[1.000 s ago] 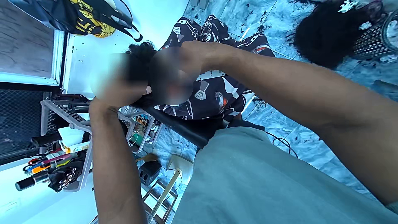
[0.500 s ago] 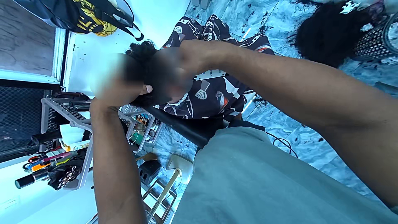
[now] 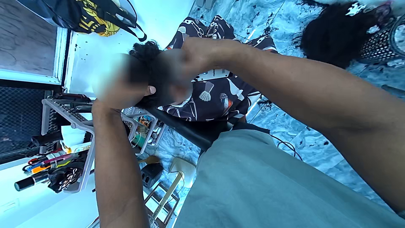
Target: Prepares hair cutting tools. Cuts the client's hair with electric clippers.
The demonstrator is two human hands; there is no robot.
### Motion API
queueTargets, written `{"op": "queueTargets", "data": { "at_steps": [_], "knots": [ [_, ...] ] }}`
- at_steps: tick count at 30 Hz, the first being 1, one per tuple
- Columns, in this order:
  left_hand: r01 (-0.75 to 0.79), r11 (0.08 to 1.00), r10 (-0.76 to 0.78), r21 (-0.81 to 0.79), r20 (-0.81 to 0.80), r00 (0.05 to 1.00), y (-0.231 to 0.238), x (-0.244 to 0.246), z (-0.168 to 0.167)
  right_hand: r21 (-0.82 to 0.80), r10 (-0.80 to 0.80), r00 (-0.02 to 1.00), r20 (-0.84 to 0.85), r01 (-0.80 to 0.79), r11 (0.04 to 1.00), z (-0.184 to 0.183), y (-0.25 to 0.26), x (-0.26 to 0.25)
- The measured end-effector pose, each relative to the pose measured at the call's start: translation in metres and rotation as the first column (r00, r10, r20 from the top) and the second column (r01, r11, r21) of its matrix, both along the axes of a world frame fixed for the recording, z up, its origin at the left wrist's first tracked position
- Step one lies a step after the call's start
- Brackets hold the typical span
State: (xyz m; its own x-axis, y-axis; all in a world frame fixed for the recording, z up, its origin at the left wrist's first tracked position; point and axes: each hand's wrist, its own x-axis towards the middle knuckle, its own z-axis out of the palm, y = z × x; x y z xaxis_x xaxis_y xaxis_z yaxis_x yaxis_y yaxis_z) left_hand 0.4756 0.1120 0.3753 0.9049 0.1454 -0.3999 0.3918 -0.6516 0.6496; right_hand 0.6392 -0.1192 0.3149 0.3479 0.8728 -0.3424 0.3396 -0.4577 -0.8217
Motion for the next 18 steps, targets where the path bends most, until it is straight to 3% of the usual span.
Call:
{"op": "queueTargets", "data": {
  "at_steps": [2, 6, 9, 12, 18],
  "knots": [
    [0.000, 1.000, 0.000, 0.000, 0.002, 1.000, -0.0001, 0.0000, 0.0001, -0.048, 0.026, 0.997, 0.073, -0.022, 0.999, -0.0022, 0.0003, -0.0001],
    [0.008, 1.000, -0.008, -0.010, 0.011, 1.000, -0.0003, 0.0002, 0.0002, 0.031, -0.040, 0.997, -0.064, 0.043, 0.999, 0.0038, -0.0021, 0.0013],
    [0.001, 1.000, 0.000, -0.021, 0.008, 1.000, -0.0014, 0.0000, 0.0011, -0.022, 0.006, 1.000, 0.019, -0.005, 1.000, 0.0026, 0.0001, 0.0019],
    [0.004, 1.000, -0.003, -0.014, 0.007, 1.000, -0.0015, 0.0003, 0.0005, 0.004, -0.039, 0.999, -0.038, 0.039, 0.999, 0.0028, -0.0001, 0.0046],
    [0.021, 1.000, -0.021, 0.007, 0.008, 1.000, -0.0023, -0.0001, 0.0011, -0.038, 0.012, 0.998, 0.056, -0.009, 0.999, -0.0014, 0.0003, 0.0062]
  ]
}}
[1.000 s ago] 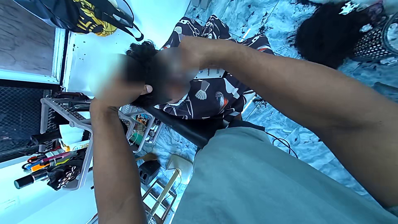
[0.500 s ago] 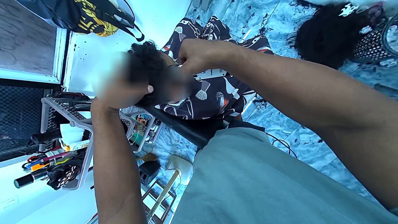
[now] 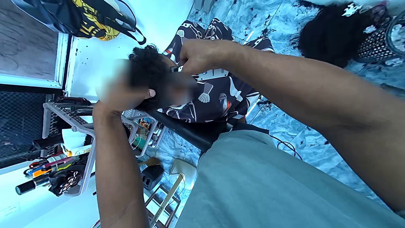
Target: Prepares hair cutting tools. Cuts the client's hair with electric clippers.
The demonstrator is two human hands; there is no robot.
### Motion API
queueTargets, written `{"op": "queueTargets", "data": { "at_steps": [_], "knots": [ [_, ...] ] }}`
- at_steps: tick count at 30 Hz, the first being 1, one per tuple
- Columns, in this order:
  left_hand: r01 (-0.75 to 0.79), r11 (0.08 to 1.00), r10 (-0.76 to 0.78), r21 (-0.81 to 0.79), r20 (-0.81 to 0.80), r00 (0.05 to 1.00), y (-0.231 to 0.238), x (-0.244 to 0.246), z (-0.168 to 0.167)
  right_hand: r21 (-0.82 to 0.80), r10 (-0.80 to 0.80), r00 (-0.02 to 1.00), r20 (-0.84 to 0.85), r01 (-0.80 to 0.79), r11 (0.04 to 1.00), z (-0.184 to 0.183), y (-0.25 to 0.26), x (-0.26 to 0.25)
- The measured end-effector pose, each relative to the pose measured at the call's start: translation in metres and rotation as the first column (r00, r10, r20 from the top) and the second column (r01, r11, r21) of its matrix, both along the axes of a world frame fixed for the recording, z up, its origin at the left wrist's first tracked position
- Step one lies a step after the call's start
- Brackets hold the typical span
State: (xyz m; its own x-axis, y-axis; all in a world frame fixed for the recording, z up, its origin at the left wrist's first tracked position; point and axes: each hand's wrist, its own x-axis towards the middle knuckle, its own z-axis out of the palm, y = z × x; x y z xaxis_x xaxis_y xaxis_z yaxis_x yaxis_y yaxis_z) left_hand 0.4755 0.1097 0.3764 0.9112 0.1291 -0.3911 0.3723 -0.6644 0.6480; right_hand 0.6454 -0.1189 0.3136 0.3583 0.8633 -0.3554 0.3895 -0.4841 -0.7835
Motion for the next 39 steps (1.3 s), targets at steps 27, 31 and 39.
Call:
{"op": "queueTargets", "data": {
  "at_steps": [27, 31, 39],
  "knots": [
    [-0.019, 1.000, 0.019, -0.014, 0.021, 1.000, -0.004, -0.008, -0.001, -0.023, 0.001, 1.000, 0.025, -0.001, 1.000, -0.019, -0.008, 0.000],
    [-0.009, 1.000, 0.009, 0.000, 0.024, 1.000, -0.004, -0.008, -0.001, -0.039, 0.007, 1.000, 0.011, -0.007, 0.999, -0.014, -0.008, -0.004],
    [-0.019, 0.998, 0.019, 0.054, 0.003, 1.000, -0.004, -0.008, 0.000, -0.027, 0.001, 0.999, -0.042, -0.002, 1.000, -0.011, -0.007, -0.003]
  ]
}}
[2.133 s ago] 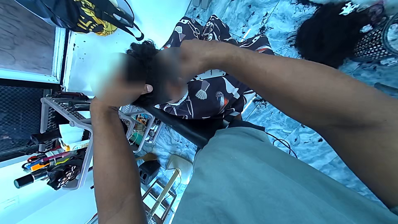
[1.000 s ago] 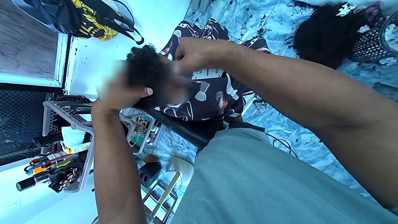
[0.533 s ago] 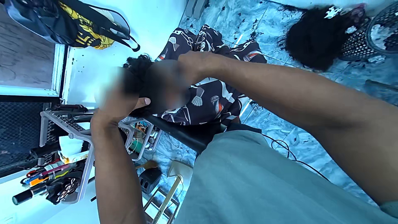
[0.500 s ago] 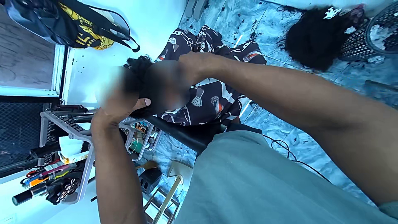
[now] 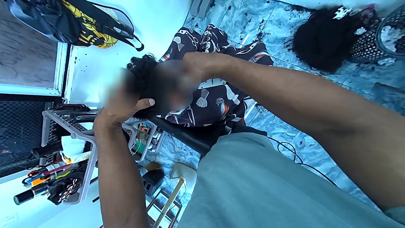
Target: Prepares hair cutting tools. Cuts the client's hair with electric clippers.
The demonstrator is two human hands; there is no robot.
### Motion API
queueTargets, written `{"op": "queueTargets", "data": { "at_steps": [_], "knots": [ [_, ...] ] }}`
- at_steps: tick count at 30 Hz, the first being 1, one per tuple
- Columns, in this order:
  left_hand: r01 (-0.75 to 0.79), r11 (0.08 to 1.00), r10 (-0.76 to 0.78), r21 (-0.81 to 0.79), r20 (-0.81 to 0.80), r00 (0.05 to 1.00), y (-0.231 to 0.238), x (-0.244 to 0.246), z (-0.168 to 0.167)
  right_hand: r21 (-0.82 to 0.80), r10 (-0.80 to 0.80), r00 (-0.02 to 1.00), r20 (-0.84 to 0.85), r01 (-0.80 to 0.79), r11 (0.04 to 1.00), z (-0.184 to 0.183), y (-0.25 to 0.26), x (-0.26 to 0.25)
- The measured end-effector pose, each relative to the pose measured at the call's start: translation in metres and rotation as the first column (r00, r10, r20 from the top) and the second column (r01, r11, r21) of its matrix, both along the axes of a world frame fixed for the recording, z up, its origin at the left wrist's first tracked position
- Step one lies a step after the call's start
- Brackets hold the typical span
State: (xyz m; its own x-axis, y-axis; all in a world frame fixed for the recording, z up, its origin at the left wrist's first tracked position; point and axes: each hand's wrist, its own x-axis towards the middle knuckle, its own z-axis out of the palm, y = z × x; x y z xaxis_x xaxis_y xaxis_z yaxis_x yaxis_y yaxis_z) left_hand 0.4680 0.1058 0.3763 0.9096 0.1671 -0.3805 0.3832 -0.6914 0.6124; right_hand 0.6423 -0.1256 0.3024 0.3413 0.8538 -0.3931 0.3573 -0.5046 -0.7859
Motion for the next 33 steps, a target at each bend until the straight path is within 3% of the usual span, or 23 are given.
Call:
{"op": "queueTargets", "data": {
  "at_steps": [3, 13, 16, 20, 21, 24, 28, 32, 33],
  "knots": [
    [0.004, 1.000, -0.004, -0.013, 0.010, 1.000, 0.002, -0.001, -0.001, 0.066, -0.055, 0.993, -0.100, 0.062, 0.996, -0.004, -0.001, 0.002],
    [0.014, 1.000, -0.014, -0.007, 0.017, 1.000, 0.003, -0.002, -0.002, -0.010, -0.070, 0.986, -0.150, 0.069, 0.998, -0.004, 0.000, 0.003],
    [0.013, 1.000, -0.012, -0.019, 0.018, 1.000, 0.003, -0.002, -0.002, 0.028, -0.108, 0.950, -0.294, 0.122, 0.992, -0.003, -0.001, 0.006],
    [0.008, 1.000, -0.008, -0.009, 0.009, 1.000, 0.002, 0.000, 0.000, 0.002, 0.010, 0.999, -0.053, -0.010, 1.000, -0.007, 0.002, 0.006],
    [0.007, 1.000, -0.007, -0.001, 0.003, 1.000, 0.001, 0.000, 0.000, 0.010, 0.005, 0.998, -0.056, -0.005, 1.000, -0.006, 0.002, 0.007],
    [0.005, 1.000, -0.005, -0.001, 0.006, 1.000, 0.002, 0.000, -0.001, 0.069, -0.052, 0.964, -0.260, 0.072, 0.995, -0.002, 0.001, 0.010],
    [0.017, 1.000, -0.017, -0.017, 0.009, 1.000, 0.000, 0.000, 0.001, -0.011, -0.009, 0.990, -0.137, 0.008, 1.000, 0.001, 0.003, 0.007],
    [0.002, 1.000, -0.002, -0.016, 0.000, 1.000, -0.001, 0.000, 0.002, 0.031, -0.088, 0.934, -0.346, 0.105, 0.994, 0.006, 0.003, 0.010],
    [0.001, 1.000, -0.002, -0.020, -0.002, 1.000, -0.001, 0.000, 0.002, 0.022, -0.080, 0.944, -0.321, 0.092, 0.995, 0.007, 0.004, 0.009]
  ]
}}
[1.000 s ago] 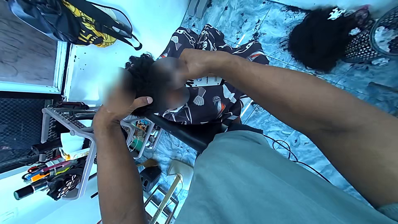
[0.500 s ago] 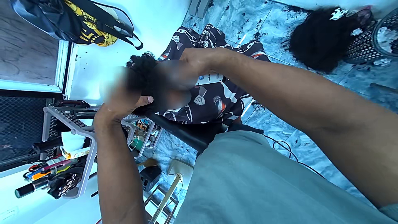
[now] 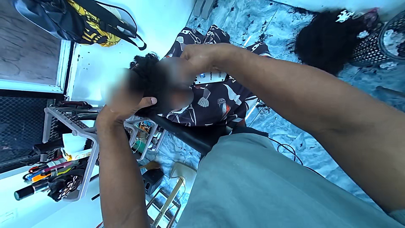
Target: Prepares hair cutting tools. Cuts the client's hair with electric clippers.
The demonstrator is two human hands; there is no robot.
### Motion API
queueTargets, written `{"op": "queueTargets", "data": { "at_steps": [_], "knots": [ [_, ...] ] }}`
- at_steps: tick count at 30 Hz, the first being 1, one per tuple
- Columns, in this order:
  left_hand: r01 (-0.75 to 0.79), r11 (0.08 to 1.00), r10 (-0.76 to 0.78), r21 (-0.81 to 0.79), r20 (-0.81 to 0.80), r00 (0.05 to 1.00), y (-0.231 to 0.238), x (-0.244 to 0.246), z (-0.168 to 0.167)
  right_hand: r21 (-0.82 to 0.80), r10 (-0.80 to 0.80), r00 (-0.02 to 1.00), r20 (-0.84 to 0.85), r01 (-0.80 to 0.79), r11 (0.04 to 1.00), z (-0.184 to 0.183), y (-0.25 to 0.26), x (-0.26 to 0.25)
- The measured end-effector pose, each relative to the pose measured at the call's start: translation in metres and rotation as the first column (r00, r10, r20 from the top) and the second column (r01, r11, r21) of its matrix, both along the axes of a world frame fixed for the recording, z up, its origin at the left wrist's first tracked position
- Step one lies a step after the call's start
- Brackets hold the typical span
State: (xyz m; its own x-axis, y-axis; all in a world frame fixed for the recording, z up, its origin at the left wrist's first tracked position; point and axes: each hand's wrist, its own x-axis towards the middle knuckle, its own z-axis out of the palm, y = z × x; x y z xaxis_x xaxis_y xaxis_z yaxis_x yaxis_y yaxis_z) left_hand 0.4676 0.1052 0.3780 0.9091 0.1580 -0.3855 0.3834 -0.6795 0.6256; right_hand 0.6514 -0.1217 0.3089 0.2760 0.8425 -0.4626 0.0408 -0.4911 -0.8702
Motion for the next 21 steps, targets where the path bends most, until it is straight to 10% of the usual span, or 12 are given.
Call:
{"op": "queueTargets", "data": {
  "at_steps": [12, 17, 21],
  "knots": [
    [-0.003, 1.000, 0.003, 0.009, 0.007, 1.000, 0.001, 0.000, -0.002, -0.007, 0.004, 1.000, 0.030, -0.004, 1.000, 0.005, 0.001, 0.004],
    [0.010, 1.000, -0.009, 0.010, -0.001, 1.000, 0.002, 0.000, -0.001, -0.088, 0.185, 0.874, 0.449, -0.163, 0.983, -0.005, 0.001, -0.005],
    [0.018, 1.000, -0.018, -0.002, 0.007, 1.000, 0.003, 0.003, -0.003, -0.039, 0.124, 0.891, 0.437, -0.119, 0.992, -0.006, -0.004, -0.010]
  ]
}}
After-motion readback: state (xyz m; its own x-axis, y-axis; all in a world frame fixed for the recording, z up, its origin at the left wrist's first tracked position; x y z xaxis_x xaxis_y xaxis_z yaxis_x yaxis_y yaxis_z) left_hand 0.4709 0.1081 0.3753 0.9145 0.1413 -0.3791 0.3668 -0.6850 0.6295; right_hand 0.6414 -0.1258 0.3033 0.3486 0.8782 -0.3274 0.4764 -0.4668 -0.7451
